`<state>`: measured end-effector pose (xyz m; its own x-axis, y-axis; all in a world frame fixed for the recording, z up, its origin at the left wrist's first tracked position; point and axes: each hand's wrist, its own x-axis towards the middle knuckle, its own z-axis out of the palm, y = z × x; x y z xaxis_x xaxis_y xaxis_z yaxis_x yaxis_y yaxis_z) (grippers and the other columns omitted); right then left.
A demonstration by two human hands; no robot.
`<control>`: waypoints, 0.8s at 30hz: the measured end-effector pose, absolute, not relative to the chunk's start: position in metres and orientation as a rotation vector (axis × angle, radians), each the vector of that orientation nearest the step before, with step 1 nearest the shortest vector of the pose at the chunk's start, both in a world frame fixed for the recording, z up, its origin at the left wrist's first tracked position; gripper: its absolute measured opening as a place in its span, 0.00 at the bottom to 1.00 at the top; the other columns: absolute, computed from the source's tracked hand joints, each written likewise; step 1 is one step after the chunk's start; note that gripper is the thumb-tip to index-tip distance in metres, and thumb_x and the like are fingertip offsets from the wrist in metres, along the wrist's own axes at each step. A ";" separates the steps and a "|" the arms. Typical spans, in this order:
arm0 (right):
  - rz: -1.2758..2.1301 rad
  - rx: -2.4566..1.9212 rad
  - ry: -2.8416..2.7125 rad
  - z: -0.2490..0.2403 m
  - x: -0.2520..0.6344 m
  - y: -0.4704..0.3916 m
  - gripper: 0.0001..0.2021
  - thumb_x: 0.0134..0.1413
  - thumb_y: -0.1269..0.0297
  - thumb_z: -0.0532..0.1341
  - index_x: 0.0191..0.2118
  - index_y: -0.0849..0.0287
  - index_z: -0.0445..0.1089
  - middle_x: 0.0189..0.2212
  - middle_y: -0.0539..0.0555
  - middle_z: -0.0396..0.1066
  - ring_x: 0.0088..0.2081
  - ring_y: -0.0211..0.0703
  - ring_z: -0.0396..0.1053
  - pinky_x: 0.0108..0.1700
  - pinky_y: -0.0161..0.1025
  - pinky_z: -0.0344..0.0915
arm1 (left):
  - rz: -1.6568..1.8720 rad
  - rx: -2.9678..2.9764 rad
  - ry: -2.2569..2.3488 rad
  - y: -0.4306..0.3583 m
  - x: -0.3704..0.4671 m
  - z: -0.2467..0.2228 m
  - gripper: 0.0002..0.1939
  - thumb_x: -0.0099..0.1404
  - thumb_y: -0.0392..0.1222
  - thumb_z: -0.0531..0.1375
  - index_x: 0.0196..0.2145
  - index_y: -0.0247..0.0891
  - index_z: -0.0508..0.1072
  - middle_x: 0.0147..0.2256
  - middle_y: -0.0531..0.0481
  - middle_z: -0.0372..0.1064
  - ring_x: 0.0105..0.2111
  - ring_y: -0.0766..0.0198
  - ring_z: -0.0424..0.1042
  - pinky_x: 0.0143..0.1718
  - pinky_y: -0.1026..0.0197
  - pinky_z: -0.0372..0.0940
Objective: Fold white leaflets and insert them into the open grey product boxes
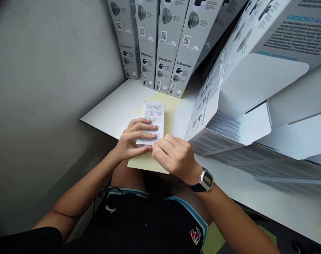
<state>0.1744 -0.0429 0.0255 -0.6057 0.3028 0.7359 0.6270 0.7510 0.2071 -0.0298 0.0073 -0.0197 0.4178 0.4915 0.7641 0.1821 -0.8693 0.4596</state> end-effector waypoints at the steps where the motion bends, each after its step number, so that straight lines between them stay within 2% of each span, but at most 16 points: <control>1: -0.588 -0.690 -2.249 0.026 0.175 -0.043 0.09 0.56 0.77 0.64 0.29 0.59 0.68 0.21 0.49 0.62 0.26 0.39 0.55 0.26 0.39 0.54 | 1.434 2.373 0.579 0.007 -0.030 -0.020 0.14 0.63 0.47 0.68 0.46 0.45 0.78 0.50 0.47 0.76 0.58 0.53 0.68 0.59 0.44 0.64; 8: -0.569 -0.698 -2.284 0.025 0.177 -0.043 0.09 0.58 0.76 0.63 0.29 0.58 0.68 0.21 0.49 0.62 0.26 0.39 0.56 0.26 0.40 0.55 | 1.452 2.389 0.560 0.008 -0.029 -0.018 0.15 0.62 0.45 0.69 0.46 0.44 0.78 0.50 0.47 0.76 0.57 0.52 0.69 0.58 0.44 0.65; 18: -0.453 -0.803 -2.303 0.025 0.180 -0.046 0.03 0.57 0.72 0.62 0.32 0.59 0.69 0.24 0.52 0.64 0.30 0.42 0.58 0.29 0.40 0.58 | 1.430 2.394 0.589 0.008 -0.029 -0.017 0.14 0.62 0.47 0.69 0.46 0.45 0.78 0.50 0.47 0.76 0.57 0.52 0.69 0.59 0.43 0.65; 21: -0.363 -0.835 -2.295 0.027 0.181 -0.050 0.02 0.58 0.69 0.61 0.36 0.61 0.70 0.27 0.54 0.66 0.31 0.44 0.61 0.30 0.41 0.60 | 1.428 2.394 0.585 0.008 -0.029 -0.018 0.15 0.62 0.47 0.69 0.46 0.45 0.77 0.50 0.47 0.76 0.58 0.52 0.69 0.59 0.43 0.65; 24: -0.226 -0.827 -2.220 0.028 0.179 -0.056 0.04 0.57 0.72 0.62 0.39 0.62 0.71 0.28 0.54 0.69 0.31 0.43 0.62 0.31 0.41 0.63 | 1.436 2.399 0.587 0.008 -0.029 -0.018 0.15 0.62 0.47 0.69 0.46 0.45 0.77 0.50 0.47 0.76 0.57 0.52 0.69 0.58 0.43 0.65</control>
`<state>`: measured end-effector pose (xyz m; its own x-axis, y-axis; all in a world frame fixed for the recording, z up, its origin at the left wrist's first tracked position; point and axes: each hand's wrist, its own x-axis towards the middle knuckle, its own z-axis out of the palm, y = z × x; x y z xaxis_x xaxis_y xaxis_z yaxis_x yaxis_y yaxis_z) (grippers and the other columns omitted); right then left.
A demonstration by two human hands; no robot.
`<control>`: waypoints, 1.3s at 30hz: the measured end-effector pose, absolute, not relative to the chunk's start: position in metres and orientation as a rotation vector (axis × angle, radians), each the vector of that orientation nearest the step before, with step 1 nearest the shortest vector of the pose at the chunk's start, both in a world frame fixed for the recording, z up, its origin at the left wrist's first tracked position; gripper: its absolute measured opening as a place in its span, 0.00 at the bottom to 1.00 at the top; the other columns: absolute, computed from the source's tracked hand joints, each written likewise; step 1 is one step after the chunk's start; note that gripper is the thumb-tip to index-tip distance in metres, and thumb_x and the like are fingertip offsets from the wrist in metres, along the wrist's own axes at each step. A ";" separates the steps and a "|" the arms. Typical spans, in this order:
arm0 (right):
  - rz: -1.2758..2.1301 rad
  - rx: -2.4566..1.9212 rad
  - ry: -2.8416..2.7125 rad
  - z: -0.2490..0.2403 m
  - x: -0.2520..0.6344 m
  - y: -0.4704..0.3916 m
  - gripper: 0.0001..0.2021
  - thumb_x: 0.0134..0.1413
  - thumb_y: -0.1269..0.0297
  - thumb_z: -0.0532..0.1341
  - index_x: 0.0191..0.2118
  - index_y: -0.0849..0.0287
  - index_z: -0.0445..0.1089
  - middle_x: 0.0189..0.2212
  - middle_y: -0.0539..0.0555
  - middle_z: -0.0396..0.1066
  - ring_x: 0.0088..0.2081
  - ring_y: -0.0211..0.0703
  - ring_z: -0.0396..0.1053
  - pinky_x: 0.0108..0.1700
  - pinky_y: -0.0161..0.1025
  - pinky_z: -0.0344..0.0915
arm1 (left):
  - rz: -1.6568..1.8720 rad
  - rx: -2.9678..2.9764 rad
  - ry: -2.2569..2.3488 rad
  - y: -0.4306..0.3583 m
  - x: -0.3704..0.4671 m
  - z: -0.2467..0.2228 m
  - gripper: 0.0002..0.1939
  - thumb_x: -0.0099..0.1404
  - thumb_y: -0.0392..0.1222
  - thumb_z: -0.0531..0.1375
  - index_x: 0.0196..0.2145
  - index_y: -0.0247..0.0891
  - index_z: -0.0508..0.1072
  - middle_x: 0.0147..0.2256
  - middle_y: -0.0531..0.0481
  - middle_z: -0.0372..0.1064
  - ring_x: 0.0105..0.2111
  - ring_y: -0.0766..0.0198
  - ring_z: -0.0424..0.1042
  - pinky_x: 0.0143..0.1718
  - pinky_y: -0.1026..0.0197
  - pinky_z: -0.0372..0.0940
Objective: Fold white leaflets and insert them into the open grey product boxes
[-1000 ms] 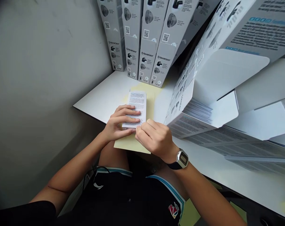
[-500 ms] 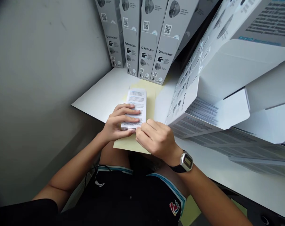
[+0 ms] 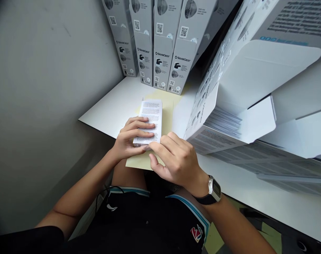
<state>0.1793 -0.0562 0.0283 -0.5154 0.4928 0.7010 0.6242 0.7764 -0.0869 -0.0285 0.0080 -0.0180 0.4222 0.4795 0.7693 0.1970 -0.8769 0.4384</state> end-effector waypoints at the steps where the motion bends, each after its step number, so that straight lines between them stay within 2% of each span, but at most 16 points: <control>1: -0.175 -0.819 -2.197 0.028 0.178 -0.058 0.06 0.57 0.74 0.61 0.41 0.62 0.72 0.28 0.54 0.70 0.30 0.42 0.63 0.31 0.41 0.64 | 1.438 2.399 0.588 0.008 -0.028 -0.018 0.15 0.62 0.47 0.69 0.46 0.45 0.77 0.50 0.47 0.76 0.57 0.52 0.69 0.58 0.43 0.66; 5: -0.055 -0.779 -2.216 0.028 0.174 -0.063 0.14 0.58 0.79 0.58 0.49 0.65 0.73 0.26 0.51 0.74 0.28 0.39 0.69 0.31 0.38 0.66 | 1.446 2.397 0.579 0.008 -0.027 -0.018 0.14 0.62 0.45 0.69 0.46 0.44 0.77 0.50 0.46 0.76 0.57 0.51 0.69 0.58 0.42 0.66; 8: -0.036 -0.797 -2.244 0.029 0.171 -0.063 0.14 0.59 0.78 0.57 0.48 0.65 0.74 0.25 0.50 0.74 0.26 0.37 0.70 0.30 0.37 0.66 | 1.459 2.401 0.571 0.008 -0.027 -0.018 0.14 0.62 0.43 0.69 0.46 0.44 0.77 0.50 0.46 0.76 0.57 0.51 0.69 0.58 0.42 0.66; 14: 0.066 -0.868 -2.222 0.031 0.168 -0.061 0.13 0.59 0.76 0.56 0.44 0.64 0.76 0.19 0.47 0.68 0.20 0.34 0.62 0.25 0.36 0.58 | 1.446 2.405 0.587 0.008 -0.027 -0.019 0.14 0.62 0.43 0.68 0.46 0.45 0.77 0.50 0.47 0.76 0.58 0.52 0.69 0.59 0.42 0.65; 21: 0.014 -0.970 -2.298 0.031 0.171 -0.062 0.16 0.58 0.76 0.54 0.44 0.63 0.78 0.19 0.48 0.70 0.19 0.35 0.61 0.24 0.38 0.51 | 1.460 2.412 0.565 0.009 -0.028 -0.019 0.16 0.60 0.41 0.69 0.47 0.44 0.77 0.50 0.46 0.76 0.57 0.51 0.69 0.58 0.42 0.65; 26: 0.001 -0.974 -2.278 0.034 0.183 -0.060 0.18 0.56 0.77 0.54 0.46 0.63 0.79 0.17 0.47 0.66 0.19 0.35 0.58 0.23 0.38 0.52 | 1.441 2.418 0.559 0.009 -0.028 -0.019 0.17 0.60 0.44 0.70 0.47 0.44 0.76 0.50 0.45 0.76 0.57 0.51 0.69 0.58 0.42 0.65; 35: 0.179 -0.990 -2.210 0.030 0.191 -0.063 0.20 0.56 0.79 0.55 0.49 0.63 0.79 0.19 0.46 0.67 0.19 0.32 0.56 0.25 0.35 0.56 | 1.446 2.425 0.583 0.009 -0.028 -0.019 0.17 0.61 0.47 0.70 0.47 0.44 0.77 0.50 0.46 0.76 0.57 0.51 0.69 0.58 0.43 0.65; 39: 0.177 -1.003 -2.224 0.030 0.189 -0.061 0.21 0.57 0.78 0.55 0.53 0.67 0.76 0.18 0.45 0.65 0.19 0.32 0.53 0.25 0.35 0.55 | 1.465 2.420 0.564 0.010 -0.028 -0.019 0.17 0.61 0.46 0.70 0.46 0.43 0.77 0.49 0.45 0.76 0.57 0.51 0.69 0.58 0.43 0.65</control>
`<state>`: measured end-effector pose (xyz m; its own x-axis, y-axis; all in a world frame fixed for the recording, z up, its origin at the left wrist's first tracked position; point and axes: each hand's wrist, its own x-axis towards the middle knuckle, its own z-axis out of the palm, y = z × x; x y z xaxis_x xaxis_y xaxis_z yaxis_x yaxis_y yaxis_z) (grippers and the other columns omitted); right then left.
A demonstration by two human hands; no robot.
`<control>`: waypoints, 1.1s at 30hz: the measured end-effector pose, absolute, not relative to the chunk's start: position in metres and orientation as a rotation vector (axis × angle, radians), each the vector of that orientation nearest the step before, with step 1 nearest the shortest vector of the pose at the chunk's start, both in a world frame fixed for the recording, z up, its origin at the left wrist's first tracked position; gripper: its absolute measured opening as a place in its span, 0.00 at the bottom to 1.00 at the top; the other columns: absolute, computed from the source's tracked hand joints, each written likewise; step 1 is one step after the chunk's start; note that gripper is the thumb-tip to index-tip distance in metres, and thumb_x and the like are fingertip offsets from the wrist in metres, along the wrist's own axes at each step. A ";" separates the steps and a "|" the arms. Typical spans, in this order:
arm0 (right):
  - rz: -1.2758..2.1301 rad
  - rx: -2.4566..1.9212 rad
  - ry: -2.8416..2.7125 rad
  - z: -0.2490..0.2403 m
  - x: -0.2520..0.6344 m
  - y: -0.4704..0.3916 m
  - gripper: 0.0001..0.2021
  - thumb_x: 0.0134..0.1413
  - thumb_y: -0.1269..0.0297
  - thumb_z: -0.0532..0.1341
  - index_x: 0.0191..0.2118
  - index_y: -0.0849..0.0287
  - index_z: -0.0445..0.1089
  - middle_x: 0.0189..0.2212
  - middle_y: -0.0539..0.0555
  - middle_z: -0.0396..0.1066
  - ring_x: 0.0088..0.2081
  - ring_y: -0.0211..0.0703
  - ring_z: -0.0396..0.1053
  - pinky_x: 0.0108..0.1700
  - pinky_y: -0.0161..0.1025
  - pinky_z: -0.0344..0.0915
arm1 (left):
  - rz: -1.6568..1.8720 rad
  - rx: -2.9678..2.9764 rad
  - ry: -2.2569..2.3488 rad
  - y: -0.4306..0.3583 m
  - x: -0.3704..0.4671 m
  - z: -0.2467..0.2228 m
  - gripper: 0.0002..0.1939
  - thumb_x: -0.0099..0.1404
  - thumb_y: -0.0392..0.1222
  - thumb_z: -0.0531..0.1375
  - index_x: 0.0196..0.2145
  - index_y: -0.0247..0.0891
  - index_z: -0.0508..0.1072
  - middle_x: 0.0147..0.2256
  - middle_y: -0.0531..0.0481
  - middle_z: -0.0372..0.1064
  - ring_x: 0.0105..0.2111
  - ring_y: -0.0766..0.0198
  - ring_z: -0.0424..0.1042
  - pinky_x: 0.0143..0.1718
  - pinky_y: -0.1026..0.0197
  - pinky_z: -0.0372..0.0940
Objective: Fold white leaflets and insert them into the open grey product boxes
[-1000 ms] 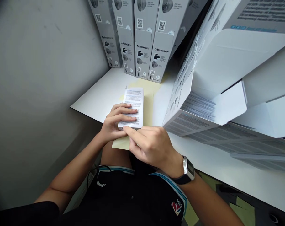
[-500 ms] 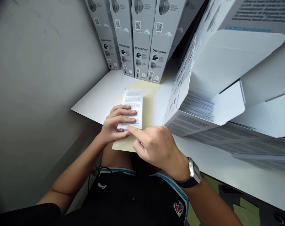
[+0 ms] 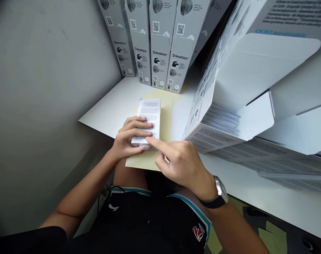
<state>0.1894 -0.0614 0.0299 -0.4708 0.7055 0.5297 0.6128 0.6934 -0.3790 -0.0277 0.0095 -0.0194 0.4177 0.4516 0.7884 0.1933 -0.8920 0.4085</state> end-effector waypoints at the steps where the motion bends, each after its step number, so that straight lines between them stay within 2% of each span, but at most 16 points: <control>1: 0.173 -0.999 -2.236 0.030 0.188 -0.061 0.21 0.58 0.77 0.55 0.55 0.67 0.75 0.18 0.45 0.64 0.18 0.32 0.52 0.24 0.35 0.54 | 1.466 2.419 0.564 0.009 -0.028 -0.019 0.17 0.60 0.46 0.70 0.46 0.43 0.77 0.49 0.45 0.76 0.57 0.51 0.69 0.58 0.43 0.65; 4: 0.165 -0.975 -2.276 0.031 0.184 -0.060 0.22 0.59 0.76 0.55 0.57 0.67 0.74 0.16 0.44 0.63 0.17 0.32 0.51 0.23 0.35 0.51 | 1.456 2.417 0.580 0.009 -0.028 -0.018 0.18 0.61 0.46 0.70 0.48 0.43 0.76 0.49 0.46 0.76 0.57 0.52 0.69 0.58 0.43 0.65; 8: 0.165 -0.975 -2.318 0.032 0.179 -0.059 0.22 0.59 0.75 0.55 0.56 0.65 0.75 0.17 0.46 0.67 0.18 0.33 0.55 0.24 0.36 0.52 | 1.452 2.406 0.595 0.008 -0.027 -0.017 0.21 0.61 0.43 0.69 0.52 0.42 0.73 0.49 0.45 0.77 0.56 0.52 0.70 0.58 0.43 0.66; 11: 0.156 -0.995 -2.330 0.031 0.183 -0.058 0.22 0.58 0.75 0.54 0.55 0.63 0.76 0.17 0.46 0.67 0.18 0.34 0.56 0.24 0.37 0.52 | 1.450 2.408 0.585 0.008 -0.027 -0.017 0.21 0.60 0.42 0.69 0.50 0.41 0.74 0.49 0.44 0.77 0.56 0.51 0.70 0.58 0.43 0.66; 17: 0.168 -0.982 -2.222 0.029 0.194 -0.063 0.19 0.59 0.78 0.56 0.53 0.69 0.77 0.17 0.45 0.63 0.18 0.32 0.52 0.25 0.36 0.53 | 1.442 2.405 0.585 0.008 -0.028 -0.016 0.23 0.59 0.46 0.71 0.50 0.41 0.73 0.49 0.44 0.77 0.56 0.50 0.70 0.58 0.43 0.65; 23: 0.204 -0.911 -2.287 0.027 0.183 -0.071 0.21 0.60 0.77 0.55 0.56 0.67 0.74 0.19 0.46 0.66 0.20 0.35 0.57 0.25 0.38 0.53 | 1.445 2.424 0.571 0.008 -0.028 -0.017 0.18 0.61 0.43 0.69 0.48 0.40 0.74 0.49 0.44 0.76 0.57 0.50 0.70 0.58 0.42 0.65; 33: 0.216 -0.952 -2.280 0.019 0.189 -0.070 0.22 0.61 0.77 0.55 0.58 0.65 0.73 0.19 0.45 0.63 0.20 0.34 0.55 0.26 0.38 0.52 | 1.453 2.443 0.593 0.007 -0.026 -0.016 0.18 0.60 0.41 0.69 0.47 0.40 0.74 0.48 0.44 0.77 0.56 0.51 0.70 0.57 0.43 0.66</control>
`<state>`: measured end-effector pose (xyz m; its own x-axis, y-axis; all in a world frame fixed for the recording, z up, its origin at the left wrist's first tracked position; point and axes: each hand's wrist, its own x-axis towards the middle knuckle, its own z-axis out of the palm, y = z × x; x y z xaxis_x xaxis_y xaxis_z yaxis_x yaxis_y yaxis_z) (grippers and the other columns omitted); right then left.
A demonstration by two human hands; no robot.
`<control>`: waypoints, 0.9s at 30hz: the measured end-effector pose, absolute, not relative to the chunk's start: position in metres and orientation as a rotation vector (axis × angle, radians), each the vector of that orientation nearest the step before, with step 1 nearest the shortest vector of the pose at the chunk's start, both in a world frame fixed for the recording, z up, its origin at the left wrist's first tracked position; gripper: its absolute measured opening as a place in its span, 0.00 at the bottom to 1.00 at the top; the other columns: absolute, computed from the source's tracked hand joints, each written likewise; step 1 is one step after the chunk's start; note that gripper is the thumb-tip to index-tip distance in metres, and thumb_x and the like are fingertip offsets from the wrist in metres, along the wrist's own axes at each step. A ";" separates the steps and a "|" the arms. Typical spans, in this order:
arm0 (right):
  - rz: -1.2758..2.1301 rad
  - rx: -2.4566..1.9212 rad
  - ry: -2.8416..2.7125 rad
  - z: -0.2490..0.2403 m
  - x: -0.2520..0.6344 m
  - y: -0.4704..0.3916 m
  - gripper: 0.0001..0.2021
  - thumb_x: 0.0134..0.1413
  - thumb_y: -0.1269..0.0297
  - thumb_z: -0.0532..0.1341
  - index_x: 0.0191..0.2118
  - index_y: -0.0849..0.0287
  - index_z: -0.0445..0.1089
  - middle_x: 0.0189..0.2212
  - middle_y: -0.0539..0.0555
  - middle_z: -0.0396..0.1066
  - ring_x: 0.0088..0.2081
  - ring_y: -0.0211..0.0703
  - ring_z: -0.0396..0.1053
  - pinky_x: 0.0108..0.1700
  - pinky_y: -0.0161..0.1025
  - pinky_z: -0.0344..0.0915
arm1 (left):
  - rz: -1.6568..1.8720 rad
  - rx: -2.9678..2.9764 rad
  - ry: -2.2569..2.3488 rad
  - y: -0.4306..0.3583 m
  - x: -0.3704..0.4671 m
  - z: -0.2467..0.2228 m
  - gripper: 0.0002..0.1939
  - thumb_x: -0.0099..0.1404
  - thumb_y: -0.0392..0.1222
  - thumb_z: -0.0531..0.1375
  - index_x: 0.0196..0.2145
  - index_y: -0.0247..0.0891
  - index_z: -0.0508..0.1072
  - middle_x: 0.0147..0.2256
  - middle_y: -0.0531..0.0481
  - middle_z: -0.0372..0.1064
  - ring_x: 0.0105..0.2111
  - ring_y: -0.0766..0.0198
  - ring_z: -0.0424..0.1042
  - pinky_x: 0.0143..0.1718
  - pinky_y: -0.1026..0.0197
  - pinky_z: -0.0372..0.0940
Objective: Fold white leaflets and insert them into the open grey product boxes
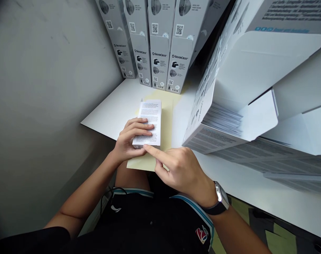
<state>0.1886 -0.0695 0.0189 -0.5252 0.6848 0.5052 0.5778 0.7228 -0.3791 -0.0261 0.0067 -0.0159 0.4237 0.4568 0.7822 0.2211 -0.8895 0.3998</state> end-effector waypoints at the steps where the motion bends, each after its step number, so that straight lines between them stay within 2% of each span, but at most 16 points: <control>1: 0.214 -0.955 -2.282 0.018 0.189 -0.070 0.22 0.61 0.77 0.55 0.58 0.65 0.73 0.19 0.44 0.63 0.20 0.34 0.54 0.26 0.38 0.52 | 1.449 2.449 0.594 0.007 -0.026 -0.016 0.18 0.60 0.41 0.69 0.47 0.40 0.74 0.48 0.44 0.77 0.56 0.51 0.70 0.57 0.43 0.66; 12: 0.117 -0.991 -2.323 0.012 0.193 -0.075 0.24 0.61 0.77 0.55 0.62 0.62 0.70 0.19 0.44 0.63 0.20 0.35 0.55 0.27 0.38 0.52 | 1.421 2.479 0.602 0.006 -0.027 -0.016 0.20 0.58 0.42 0.70 0.48 0.40 0.72 0.49 0.44 0.76 0.57 0.51 0.69 0.58 0.43 0.66; 18: -0.029 -0.970 -2.336 0.010 0.192 -0.075 0.24 0.60 0.78 0.56 0.61 0.63 0.70 0.18 0.43 0.63 0.20 0.35 0.55 0.27 0.39 0.52 | 1.436 2.462 0.582 0.008 -0.027 -0.016 0.18 0.60 0.44 0.69 0.46 0.41 0.73 0.49 0.44 0.76 0.57 0.51 0.70 0.57 0.42 0.66; 27: -0.069 -0.963 -2.333 0.006 0.193 -0.076 0.23 0.61 0.78 0.57 0.61 0.64 0.70 0.18 0.43 0.62 0.21 0.34 0.55 0.27 0.38 0.53 | 1.430 2.458 0.584 0.007 -0.028 -0.016 0.16 0.61 0.44 0.69 0.46 0.41 0.73 0.49 0.44 0.76 0.57 0.51 0.69 0.57 0.41 0.67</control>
<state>0.1926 -0.0764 0.0059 -0.5517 0.6240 0.5534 0.6557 0.7346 -0.1745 -0.0276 0.0072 -0.0164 0.4418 0.4520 0.7749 0.2198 -0.8920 0.3950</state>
